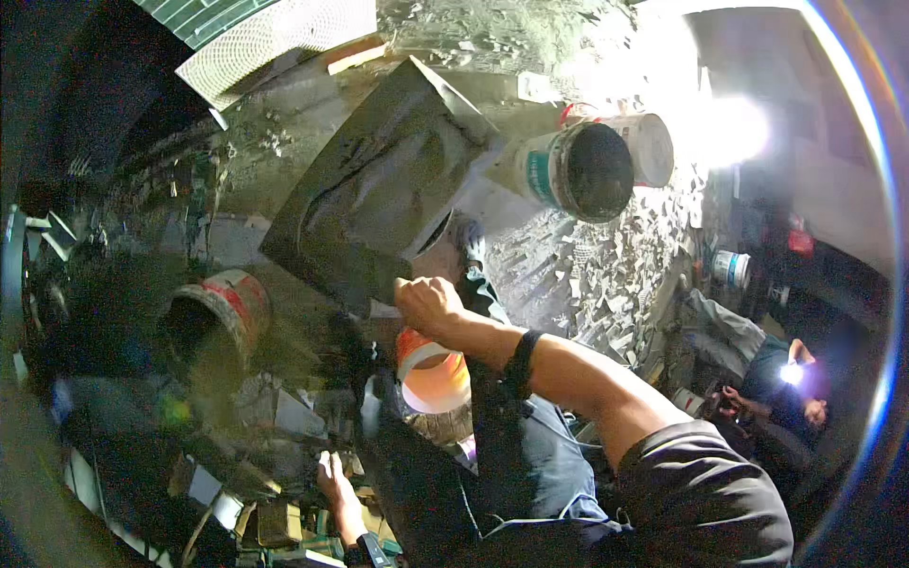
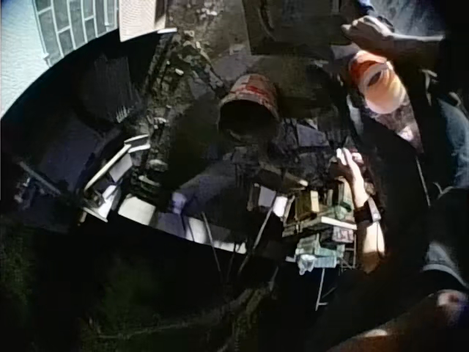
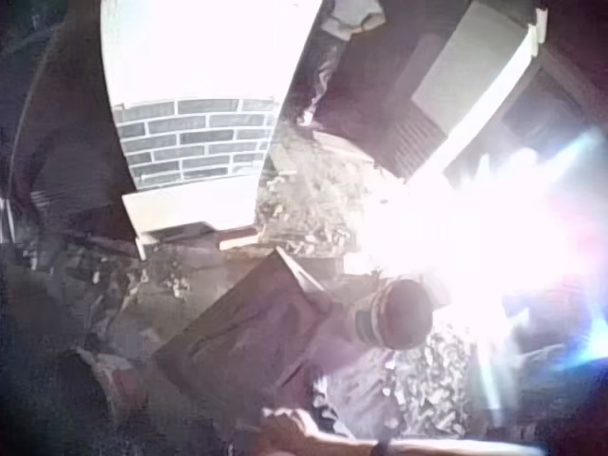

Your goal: Applying mortar/adhesive to a large tile and preparing it for installation.

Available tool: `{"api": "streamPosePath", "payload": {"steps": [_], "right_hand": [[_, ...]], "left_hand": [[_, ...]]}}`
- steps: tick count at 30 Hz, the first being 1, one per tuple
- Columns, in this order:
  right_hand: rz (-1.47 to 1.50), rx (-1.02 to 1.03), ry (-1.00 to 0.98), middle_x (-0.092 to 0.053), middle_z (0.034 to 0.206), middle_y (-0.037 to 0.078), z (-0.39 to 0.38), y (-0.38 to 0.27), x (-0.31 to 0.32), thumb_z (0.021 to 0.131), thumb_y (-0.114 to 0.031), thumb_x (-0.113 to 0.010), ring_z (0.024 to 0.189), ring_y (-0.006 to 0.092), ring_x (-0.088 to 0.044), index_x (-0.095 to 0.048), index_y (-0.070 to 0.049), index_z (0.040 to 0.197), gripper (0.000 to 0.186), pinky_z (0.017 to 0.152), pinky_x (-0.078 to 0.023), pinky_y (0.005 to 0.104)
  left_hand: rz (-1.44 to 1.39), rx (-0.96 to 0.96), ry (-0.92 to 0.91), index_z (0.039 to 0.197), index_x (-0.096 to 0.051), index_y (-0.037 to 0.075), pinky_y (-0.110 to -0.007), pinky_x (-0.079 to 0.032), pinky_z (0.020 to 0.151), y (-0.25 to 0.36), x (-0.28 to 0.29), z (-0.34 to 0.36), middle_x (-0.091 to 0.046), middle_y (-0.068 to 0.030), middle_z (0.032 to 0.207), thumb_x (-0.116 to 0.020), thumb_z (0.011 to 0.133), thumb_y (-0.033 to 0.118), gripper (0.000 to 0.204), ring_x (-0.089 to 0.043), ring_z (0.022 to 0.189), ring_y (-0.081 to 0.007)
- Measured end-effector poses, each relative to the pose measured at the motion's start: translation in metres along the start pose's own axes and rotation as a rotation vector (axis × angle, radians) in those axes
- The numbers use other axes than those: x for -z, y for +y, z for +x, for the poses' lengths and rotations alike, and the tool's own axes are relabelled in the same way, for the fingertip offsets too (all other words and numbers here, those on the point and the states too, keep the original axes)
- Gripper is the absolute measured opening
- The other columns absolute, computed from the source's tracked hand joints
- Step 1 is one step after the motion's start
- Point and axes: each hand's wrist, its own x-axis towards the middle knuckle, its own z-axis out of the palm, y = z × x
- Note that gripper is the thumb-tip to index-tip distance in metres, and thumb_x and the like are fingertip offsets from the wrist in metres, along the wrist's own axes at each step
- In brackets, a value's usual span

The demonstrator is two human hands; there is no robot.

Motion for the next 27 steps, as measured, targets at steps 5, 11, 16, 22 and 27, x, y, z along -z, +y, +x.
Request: {"api": "streamPosePath", "payload": {"steps": [5,11,16,22,27], "right_hand": [[-0.381,-0.262,0.226,-0.070,0.076,0.016,0.025,0.111,0.025,0.087,-0.017,-0.061,0.067,0.0278,-0.071,-0.060,-0.005,0.091,0.013,0.054,-0.056,0.0396],[-0.114,-0.206,0.294,-0.072,0.081,0.017,0.050,0.121,0.059,0.087,-0.013,-0.059,0.078,0.0342,-0.072,-0.061,0.000,0.097,0.017,0.076,-0.056,0.0457],[-0.087,-0.367,0.259,-0.073,0.085,0.019,0.080,0.167,0.120,0.089,-0.017,-0.059,0.081,0.0354,-0.073,-0.065,-0.001,0.098,0.019,0.070,-0.058,0.0449],[0.151,-0.392,0.096,-0.071,0.089,0.024,0.033,0.164,0.095,0.085,-0.016,-0.060,0.087,0.0383,-0.072,-0.066,0.000,0.096,0.021,0.073,-0.058,0.0451],[0.144,-0.411,0.100,-0.072,0.088,0.018,0.026,0.161,0.119,0.086,-0.011,-0.058,0.083,0.0339,-0.072,-0.067,-0.004,0.094,0.015,0.074,-0.057,0.0433]], "left_hand": [[0.090,-0.071,0.082,0.138,-0.050,-0.007,-0.041,-0.038,0.110,-0.022,-0.008,0.012,-0.051,-0.0220,0.144,-0.057,0.101,0.032,0.054,-0.052,0.128,-0.0317],[0.151,-0.089,0.044,0.138,-0.050,-0.009,-0.041,-0.037,0.111,-0.031,-0.002,0.013,-0.054,-0.0232,0.142,-0.058,0.100,0.034,0.058,-0.052,0.130,-0.0330],[0.098,-0.054,0.080,0.138,-0.050,-0.007,-0.041,-0.041,0.108,-0.028,-0.002,0.016,-0.054,-0.0229,0.142,-0.059,0.099,0.032,0.055,-0.054,0.127,-0.0318],[-0.030,-0.036,-0.014,0.145,-0.041,-0.004,-0.043,-0.046,0.101,0.003,-0.014,0.008,-0.054,-0.0210,0.139,-0.057,0.102,0.032,0.058,-0.059,0.118,-0.0324],[-0.040,-0.056,-0.087,0.145,-0.042,-0.002,-0.042,-0.050,0.096,0.015,-0.033,0.007,-0.055,-0.0189,0.137,-0.060,0.100,0.032,0.059,-0.061,0.114,-0.0297]]}}
